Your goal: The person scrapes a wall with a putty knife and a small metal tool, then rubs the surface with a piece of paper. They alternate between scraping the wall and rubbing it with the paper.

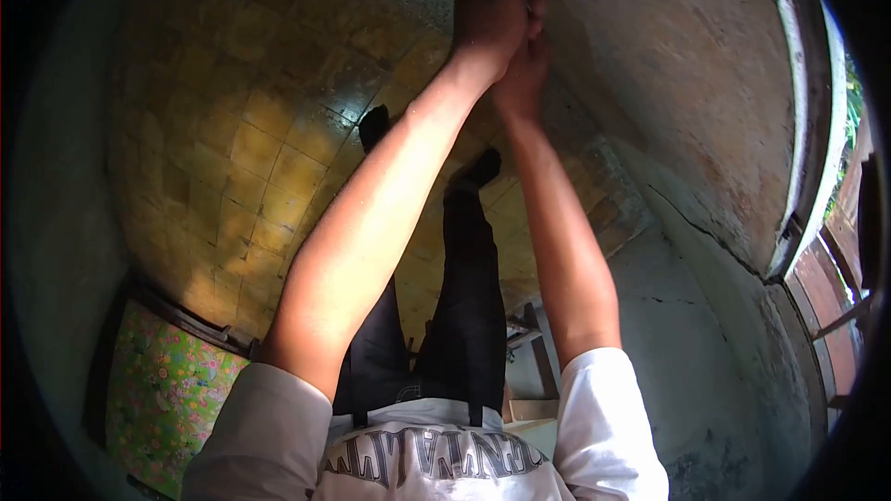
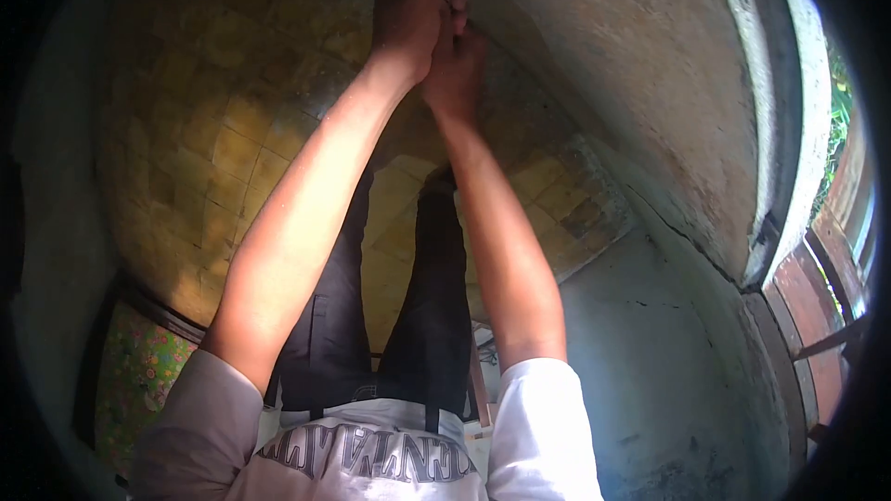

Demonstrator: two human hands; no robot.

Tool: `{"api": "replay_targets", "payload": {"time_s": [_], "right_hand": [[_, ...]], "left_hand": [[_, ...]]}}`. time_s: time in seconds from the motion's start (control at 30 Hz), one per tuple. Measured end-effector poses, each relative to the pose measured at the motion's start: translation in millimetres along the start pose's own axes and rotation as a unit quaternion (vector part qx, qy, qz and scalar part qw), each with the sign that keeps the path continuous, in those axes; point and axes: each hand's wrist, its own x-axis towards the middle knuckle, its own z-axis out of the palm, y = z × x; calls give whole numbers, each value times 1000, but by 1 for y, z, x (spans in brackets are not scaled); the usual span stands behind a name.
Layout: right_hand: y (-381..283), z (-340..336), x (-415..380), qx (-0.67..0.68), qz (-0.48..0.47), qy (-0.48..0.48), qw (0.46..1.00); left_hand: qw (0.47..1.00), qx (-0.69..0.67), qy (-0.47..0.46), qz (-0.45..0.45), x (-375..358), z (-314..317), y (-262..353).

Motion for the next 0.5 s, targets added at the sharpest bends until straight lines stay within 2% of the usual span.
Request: {"api": "replay_targets", "payload": {"time_s": [0.1, 0.17, 0.23, 0.3, 0.4, 0.5], "right_hand": [[16, -4, -13, -49, -35, 17, 998], [22, -3, -22, -12, 12, 46, 999], [17, -10, -29, -12, 75, 23, 997], [2, -33, -27, -47, 154, -50, 986], [-32, -44, -28, -9, 269, -73, 960], [-29, -41, -35, 91, 195, -35, 976]], "left_hand": [[998, 31, -1, -58, -2, -4, -19], [996, 54, -21, -70, -4, -7, -33], [995, 55, -33, -73, -4, -6, -40], [996, 33, -42, -68, -5, -3, -43], [994, 7, -58, -89, -11, 3, -37], [990, 4, -57, -129, -15, 7, -27]]}}
